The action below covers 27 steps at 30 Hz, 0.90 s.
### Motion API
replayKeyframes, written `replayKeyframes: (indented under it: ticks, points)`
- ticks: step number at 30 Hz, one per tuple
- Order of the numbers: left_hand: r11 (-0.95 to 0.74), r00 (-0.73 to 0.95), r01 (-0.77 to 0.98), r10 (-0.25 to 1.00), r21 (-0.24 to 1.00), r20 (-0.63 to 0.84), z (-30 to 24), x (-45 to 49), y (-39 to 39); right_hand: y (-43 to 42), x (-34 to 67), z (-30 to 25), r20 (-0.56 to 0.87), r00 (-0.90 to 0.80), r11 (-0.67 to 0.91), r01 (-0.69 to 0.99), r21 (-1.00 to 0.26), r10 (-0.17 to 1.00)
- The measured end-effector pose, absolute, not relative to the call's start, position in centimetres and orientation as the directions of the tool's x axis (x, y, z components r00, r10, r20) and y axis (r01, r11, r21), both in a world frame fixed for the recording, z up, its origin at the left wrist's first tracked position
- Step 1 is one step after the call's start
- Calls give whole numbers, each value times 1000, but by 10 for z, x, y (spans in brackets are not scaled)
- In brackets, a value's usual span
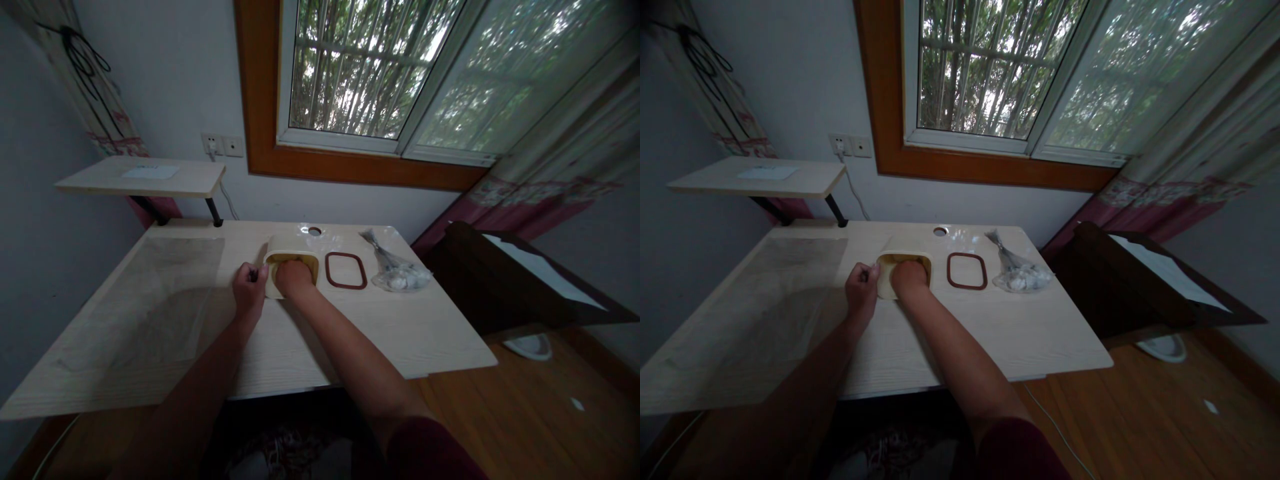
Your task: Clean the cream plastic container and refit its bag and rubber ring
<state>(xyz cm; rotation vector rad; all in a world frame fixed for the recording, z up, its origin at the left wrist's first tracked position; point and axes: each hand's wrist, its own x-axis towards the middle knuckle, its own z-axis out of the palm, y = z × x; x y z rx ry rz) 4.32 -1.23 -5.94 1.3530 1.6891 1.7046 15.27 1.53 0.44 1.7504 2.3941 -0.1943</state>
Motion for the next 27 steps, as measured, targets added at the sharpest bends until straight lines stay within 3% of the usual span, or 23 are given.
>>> replayKeyframes:
  ticks: [8, 20, 27]
  points:
    - [-199, -390, 300, 867, 933, 310, -61, 44, -13, 15, 155, -1, -149, -277, 277, 961, -19, 949]
    - [-207, -379, 278, 874, 938, 305, -62, 43, -12, 26, 159, -14, -115, -414, 407, 910, -85, 903]
    - [-210, -359, 302, 878, 930, 315, -65, 43, -12, 25, 162, -17, -68, -412, 406, 909, -91, 909]
